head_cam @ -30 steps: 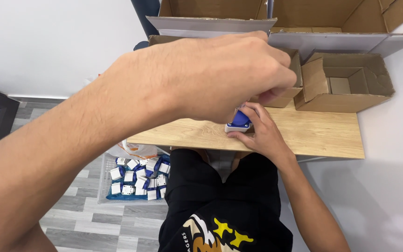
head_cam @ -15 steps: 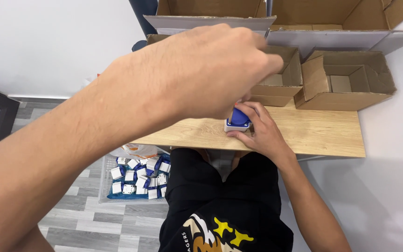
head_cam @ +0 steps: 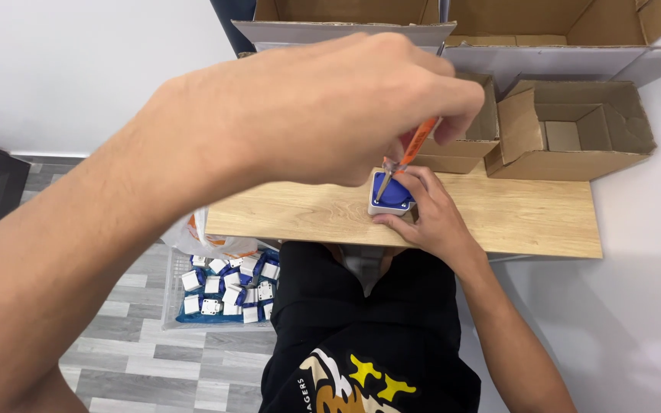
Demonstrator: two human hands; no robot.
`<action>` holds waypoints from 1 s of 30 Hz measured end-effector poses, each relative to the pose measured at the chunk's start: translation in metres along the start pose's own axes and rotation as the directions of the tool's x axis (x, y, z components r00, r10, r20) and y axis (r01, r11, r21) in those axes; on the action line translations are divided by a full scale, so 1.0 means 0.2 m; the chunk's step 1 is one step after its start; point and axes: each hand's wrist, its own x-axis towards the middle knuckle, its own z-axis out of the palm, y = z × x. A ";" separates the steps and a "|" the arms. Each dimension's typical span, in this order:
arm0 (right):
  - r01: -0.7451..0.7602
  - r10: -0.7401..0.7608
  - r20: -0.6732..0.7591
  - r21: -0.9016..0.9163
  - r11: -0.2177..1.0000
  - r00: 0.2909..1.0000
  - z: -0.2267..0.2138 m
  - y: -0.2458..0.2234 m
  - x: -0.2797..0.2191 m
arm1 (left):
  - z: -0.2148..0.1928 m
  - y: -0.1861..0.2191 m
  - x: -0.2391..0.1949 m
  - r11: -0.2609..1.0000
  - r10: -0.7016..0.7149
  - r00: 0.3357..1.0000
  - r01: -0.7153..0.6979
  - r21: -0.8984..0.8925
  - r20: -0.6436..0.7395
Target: Assembling electrical components using a screwdriver and organizing them into cardboard boxes.
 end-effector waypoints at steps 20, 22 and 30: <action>-0.043 0.046 -0.068 0.050 0.998 0.997 0.00 0.04 0.03 | 0.33 -0.12 -0.36 0.879 -0.211 0.531 -0.263 -0.397 -0.821; -0.030 0.030 -0.061 0.011 0.999 0.998 -0.02 0.01 0.06 | 0.38 -0.24 -0.47 0.850 -0.275 0.415 -0.316 -0.421 -0.867; -0.064 0.063 0.062 0.003 0.998 0.996 -0.01 0.10 0.04 | 0.60 -0.68 -0.52 0.985 -0.162 0.005 0.056 -0.162 -0.987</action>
